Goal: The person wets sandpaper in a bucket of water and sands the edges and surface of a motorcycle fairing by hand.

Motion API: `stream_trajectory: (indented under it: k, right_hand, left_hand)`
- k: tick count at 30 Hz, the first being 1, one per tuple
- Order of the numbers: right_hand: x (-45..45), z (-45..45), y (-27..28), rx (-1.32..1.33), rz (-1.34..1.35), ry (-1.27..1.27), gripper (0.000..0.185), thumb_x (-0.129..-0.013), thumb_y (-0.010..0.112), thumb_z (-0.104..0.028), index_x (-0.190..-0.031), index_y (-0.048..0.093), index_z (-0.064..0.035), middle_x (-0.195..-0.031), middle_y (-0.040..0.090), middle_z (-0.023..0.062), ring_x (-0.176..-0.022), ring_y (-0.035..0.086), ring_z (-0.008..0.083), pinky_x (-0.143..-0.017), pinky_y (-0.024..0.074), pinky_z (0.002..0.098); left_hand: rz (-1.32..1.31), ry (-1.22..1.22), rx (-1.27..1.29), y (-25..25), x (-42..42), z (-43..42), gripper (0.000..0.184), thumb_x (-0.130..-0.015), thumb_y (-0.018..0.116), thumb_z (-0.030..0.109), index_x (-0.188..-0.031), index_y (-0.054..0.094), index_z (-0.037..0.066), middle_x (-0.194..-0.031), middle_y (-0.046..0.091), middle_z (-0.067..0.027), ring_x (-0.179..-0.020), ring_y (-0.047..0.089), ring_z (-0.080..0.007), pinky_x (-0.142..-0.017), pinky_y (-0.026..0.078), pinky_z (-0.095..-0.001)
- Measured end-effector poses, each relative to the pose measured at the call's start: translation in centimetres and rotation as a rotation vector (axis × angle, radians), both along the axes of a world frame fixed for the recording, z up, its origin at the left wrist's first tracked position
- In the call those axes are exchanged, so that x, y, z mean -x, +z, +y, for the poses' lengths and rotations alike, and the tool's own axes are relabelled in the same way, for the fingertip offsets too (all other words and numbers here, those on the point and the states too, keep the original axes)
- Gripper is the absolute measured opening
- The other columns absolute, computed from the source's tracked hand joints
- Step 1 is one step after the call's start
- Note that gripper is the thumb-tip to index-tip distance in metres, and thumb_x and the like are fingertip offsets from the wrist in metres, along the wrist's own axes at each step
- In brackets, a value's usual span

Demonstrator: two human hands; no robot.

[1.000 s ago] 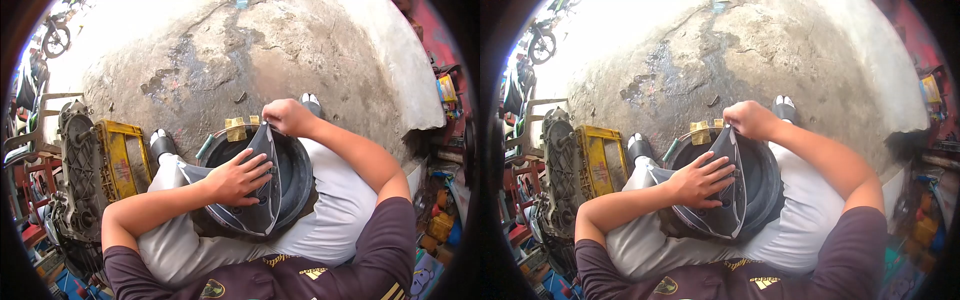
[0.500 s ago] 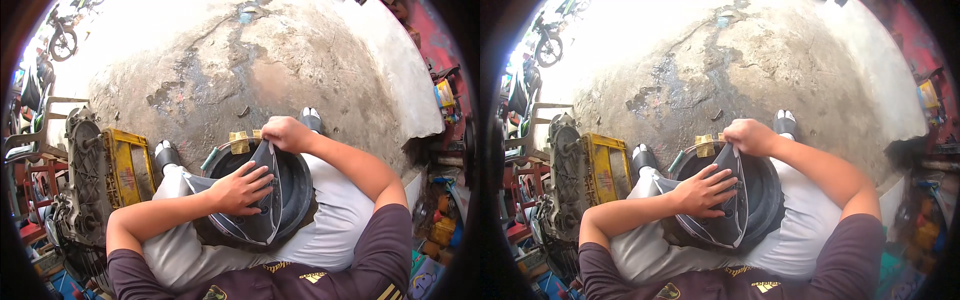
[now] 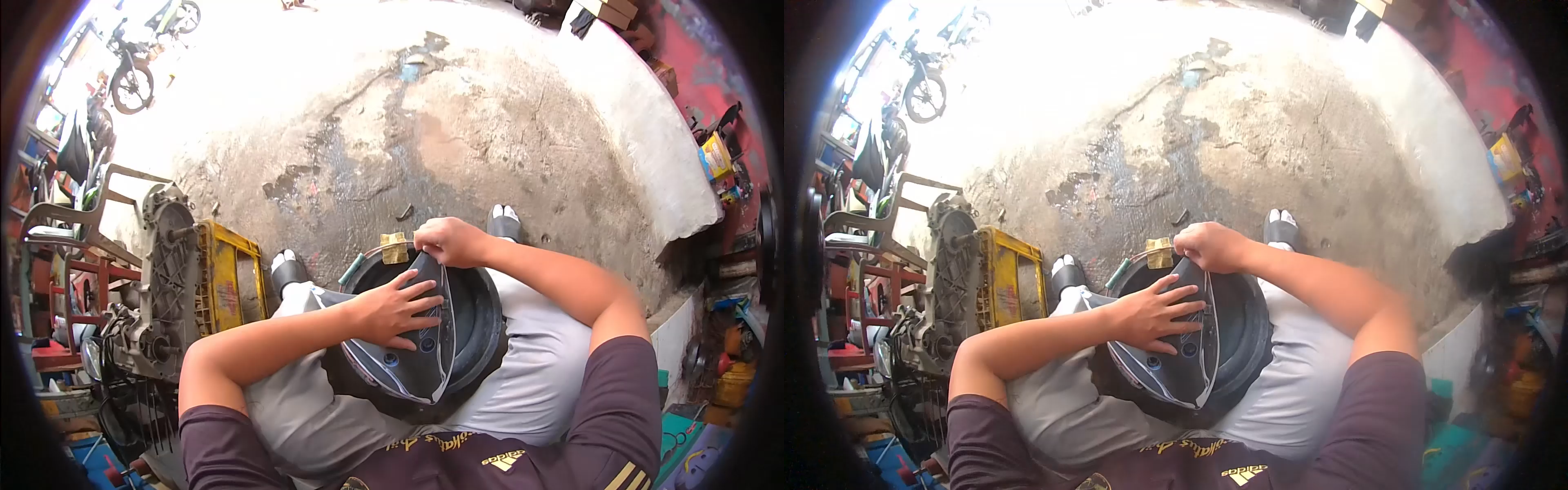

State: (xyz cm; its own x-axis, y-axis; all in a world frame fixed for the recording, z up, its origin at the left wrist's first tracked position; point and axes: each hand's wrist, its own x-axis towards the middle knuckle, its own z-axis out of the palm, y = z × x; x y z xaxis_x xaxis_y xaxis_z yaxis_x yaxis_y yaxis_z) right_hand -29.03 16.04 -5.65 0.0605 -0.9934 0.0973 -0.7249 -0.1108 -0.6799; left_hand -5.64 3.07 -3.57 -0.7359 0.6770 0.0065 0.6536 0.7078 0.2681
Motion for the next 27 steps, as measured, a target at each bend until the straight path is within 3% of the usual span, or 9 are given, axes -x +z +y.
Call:
stream_trajectory:
  k: [4,8,11,13,17,18,21,22,27]
  right_hand:
    - [0.6,0.1,-0.6,0.001,-0.022,-0.114,0.018,-0.091,0.065,0.0,-0.107,0.071,-0.0041,-0.095,0.072,0.0185,-0.097,0.071,0.0419,-0.086,0.056,0.0487]
    - [1.4,0.7,-0.5,-0.078,-0.069,-0.278,0.018,-0.092,0.065,-0.002,-0.107,0.073,-0.0047,-0.096,0.074,0.0182,-0.097,0.072,0.0416,-0.085,0.0567,0.0479]
    - [1.5,1.1,0.1,-0.115,-0.082,-0.273,0.015,-0.092,0.067,-0.004,-0.103,0.076,-0.0044,-0.096,0.075,0.0188,-0.097,0.073,0.0409,-0.086,0.0573,0.0478]
    - [1.9,0.9,-0.5,-0.062,-0.047,-0.241,0.014,-0.092,0.067,-0.005,-0.102,0.076,-0.0039,-0.098,0.075,0.0191,-0.098,0.073,0.0407,-0.087,0.0576,0.0478]
    - [1.4,1.7,-0.5,-0.053,-0.021,-0.201,0.012,-0.092,0.069,-0.006,-0.1,0.078,-0.0027,-0.102,0.076,0.0193,-0.099,0.074,0.0407,-0.089,0.0583,0.0478]
    - [1.5,1.9,-0.9,-0.039,-0.053,-0.195,0.013,-0.091,0.07,-0.005,-0.101,0.079,-0.0031,-0.102,0.076,0.0189,-0.098,0.074,0.0401,-0.088,0.0587,0.0467]
    - [2.7,1.5,-1.6,-0.066,-0.081,-0.229,0.014,-0.09,0.072,-0.004,-0.101,0.08,-0.0032,-0.101,0.076,0.0184,-0.097,0.074,0.0392,-0.088,0.0591,0.0456]
    - [3.0,1.1,-1.6,-0.073,-0.093,-0.236,0.014,-0.089,0.072,-0.003,-0.101,0.08,-0.0028,-0.102,0.076,0.0182,-0.098,0.074,0.0385,-0.087,0.0592,0.0446]
    - [1.4,1.2,-0.7,-0.092,-0.11,-0.163,0.014,-0.09,0.071,-0.003,-0.101,0.08,-0.0029,-0.104,0.075,0.0185,-0.099,0.074,0.0388,-0.086,0.0589,0.0445]
  left_hand:
    - [-0.096,-0.058,0.173,3.2,0.2,0.1,0.082,-0.087,0.082,0.058,-0.156,0.056,0.022,-0.164,0.05,-0.0111,-0.155,0.042,-0.0313,-0.126,0.033,-0.059]
    - [-0.177,-0.081,0.314,5.1,0.6,0.2,0.085,-0.086,0.081,0.06,-0.158,0.053,0.024,-0.167,0.046,-0.0121,-0.156,0.041,-0.033,-0.122,0.038,-0.0558]
    - [-0.117,-0.045,0.275,4.8,1.2,-0.9,0.081,-0.086,0.081,0.061,-0.154,0.057,0.023,-0.165,0.047,-0.0145,-0.153,0.044,-0.0339,-0.12,0.039,-0.0536]
    - [-0.116,0.017,0.11,4.1,1.4,-1.8,0.075,-0.087,0.079,0.061,-0.148,0.062,0.021,-0.162,0.049,-0.0164,-0.152,0.044,-0.0357,-0.121,0.039,-0.0533]
    - [-0.104,0.058,0.023,3.3,2.1,-0.7,0.06,-0.088,0.079,0.057,-0.132,0.069,0.017,-0.145,0.057,-0.0172,-0.144,0.05,-0.036,-0.115,0.042,-0.0535]
    - [-0.044,0.062,-0.038,3.0,2.1,-0.6,0.054,-0.087,0.079,0.056,-0.122,0.07,0.015,-0.138,0.059,-0.016,-0.137,0.054,-0.0341,-0.112,0.043,-0.0526]
    - [-0.104,0.081,-0.03,2.3,3.0,-1.2,0.051,-0.087,0.08,0.055,-0.117,0.07,0.015,-0.131,0.06,-0.0135,-0.128,0.057,-0.0322,-0.109,0.044,-0.0507]
    - [-0.011,0.065,-0.085,2.4,3.4,-1.2,0.049,-0.086,0.081,0.053,-0.113,0.068,0.015,-0.114,0.058,-0.0094,-0.114,0.057,-0.0287,-0.096,0.045,-0.0467]
    - [-0.1,0.125,-0.111,2.0,3.2,-0.8,0.046,-0.087,0.081,0.051,-0.111,0.07,0.014,-0.115,0.058,-0.0089,-0.115,0.057,-0.0282,-0.098,0.045,-0.0456]
